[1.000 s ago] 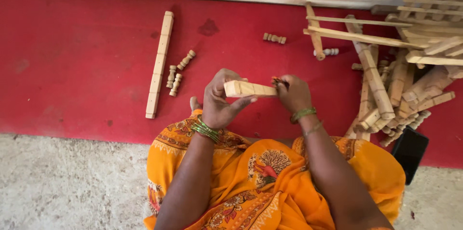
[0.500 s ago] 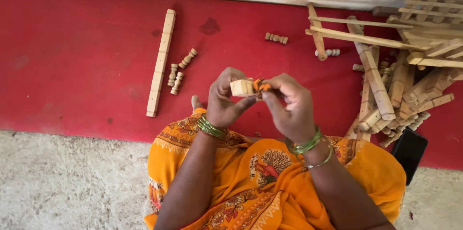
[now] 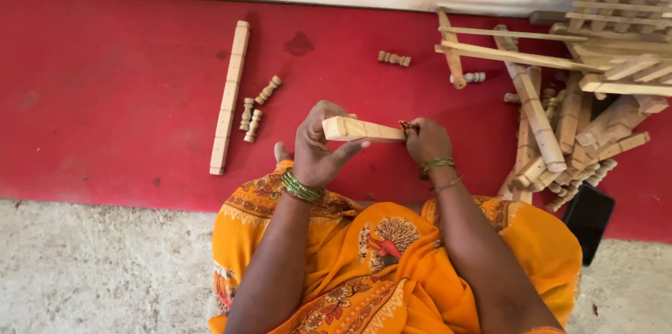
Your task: The person sits on a red floor mat holding wooden furniture parts, including long rails and turned spindle pieces. They rub each rail with an orange abrasive cloth by hand, working along its length, and set finished rails aside with other completed pieces.
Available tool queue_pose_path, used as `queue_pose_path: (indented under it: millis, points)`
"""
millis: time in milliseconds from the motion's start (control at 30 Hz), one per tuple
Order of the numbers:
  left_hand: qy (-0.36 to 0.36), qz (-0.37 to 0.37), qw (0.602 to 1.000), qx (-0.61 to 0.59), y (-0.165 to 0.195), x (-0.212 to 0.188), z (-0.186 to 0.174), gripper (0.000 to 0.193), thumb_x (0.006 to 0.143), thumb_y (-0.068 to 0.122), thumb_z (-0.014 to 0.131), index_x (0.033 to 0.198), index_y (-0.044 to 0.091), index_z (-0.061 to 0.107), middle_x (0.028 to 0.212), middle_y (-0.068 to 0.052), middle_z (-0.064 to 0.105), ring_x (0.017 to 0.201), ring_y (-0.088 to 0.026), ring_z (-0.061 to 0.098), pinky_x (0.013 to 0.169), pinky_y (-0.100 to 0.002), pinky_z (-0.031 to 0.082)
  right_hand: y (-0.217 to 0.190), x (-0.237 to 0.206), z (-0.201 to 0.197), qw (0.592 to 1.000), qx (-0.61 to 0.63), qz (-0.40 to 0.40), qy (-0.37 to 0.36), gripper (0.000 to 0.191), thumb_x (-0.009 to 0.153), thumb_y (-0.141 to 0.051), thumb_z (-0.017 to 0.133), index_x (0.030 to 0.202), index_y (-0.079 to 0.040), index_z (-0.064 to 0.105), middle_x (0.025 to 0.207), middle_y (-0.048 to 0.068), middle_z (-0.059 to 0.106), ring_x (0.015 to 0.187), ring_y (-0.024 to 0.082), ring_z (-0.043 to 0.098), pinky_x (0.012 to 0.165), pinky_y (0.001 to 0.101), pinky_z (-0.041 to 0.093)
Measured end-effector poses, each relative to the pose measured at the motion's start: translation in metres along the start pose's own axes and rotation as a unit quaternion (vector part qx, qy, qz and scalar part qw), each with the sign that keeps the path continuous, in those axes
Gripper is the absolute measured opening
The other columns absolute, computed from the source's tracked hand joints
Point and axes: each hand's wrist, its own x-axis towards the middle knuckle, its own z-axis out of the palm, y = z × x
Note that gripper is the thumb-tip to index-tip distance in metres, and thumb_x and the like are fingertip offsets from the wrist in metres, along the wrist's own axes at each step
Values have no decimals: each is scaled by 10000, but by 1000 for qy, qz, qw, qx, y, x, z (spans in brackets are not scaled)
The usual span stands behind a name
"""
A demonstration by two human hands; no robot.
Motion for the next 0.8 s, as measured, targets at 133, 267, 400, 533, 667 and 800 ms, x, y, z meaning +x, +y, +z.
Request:
queue_pose_path:
  millis: [133, 267, 400, 533, 667, 800]
  points:
    - [8, -44, 999, -6, 0, -1, 3, 321, 763, -1, 872, 969, 75, 638, 1023, -3, 610, 966, -90, 641, 890, -257, 566, -46, -37, -51, 958, 256, -124, -38, 130, 959, -96, 633, 1038, -45, 723, 922, 90, 752, 802, 146, 726, 730, 293, 599]
    - [-15, 22, 1000, -5, -2, -1, 5, 313, 777, -21, 873, 983, 64, 653, 1030, -10, 610, 961, -94, 632, 880, -262, 548, -86, -83, -86, 802, 421, -423, -5, 102, 1008, -35, 617, 1084, 10, 667, 1004, 95, 702, 869, 127, 713, 779, 220, 623]
    - [-2, -20, 1000, -3, -2, -3, 2, 335, 776, -1, 876, 994, 65, 630, 1022, -2, 620, 954, -77, 638, 870, -258, 557, -88, -86, -81, 900, 256, -352, 44, 82, 966, -37, 636, 1012, -7, 696, 963, 93, 714, 793, 147, 722, 668, 225, 597]
    - [9, -35, 999, 37, 0, -3, 0, 349, 777, 18, 888, 987, 62, 613, 1005, 4, 610, 953, -73, 632, 872, -260, 564, -47, -37, -48, 975, 33, -217, 28, 99, 906, -108, 676, 955, -68, 752, 902, 110, 729, 749, 254, 703, 633, 386, 570]
    - [-12, -14, 1000, -1, 0, 0, 3, 332, 800, 3, 878, 996, 64, 617, 1016, 3, 602, 980, -81, 644, 910, -272, 578, -6, -4, -11, 999, -41, -20, -4, 138, 888, -176, 685, 990, -123, 760, 916, 153, 716, 848, 348, 670, 741, 496, 552]
    - [-9, 2, 1000, -4, 2, 1, 4, 317, 789, -30, 872, 988, 57, 640, 1027, -5, 609, 997, -92, 652, 910, -275, 581, -8, -2, -10, 999, -20, -25, -12, 162, 928, -216, 690, 1019, -105, 764, 936, 144, 738, 842, 300, 692, 748, 450, 561]
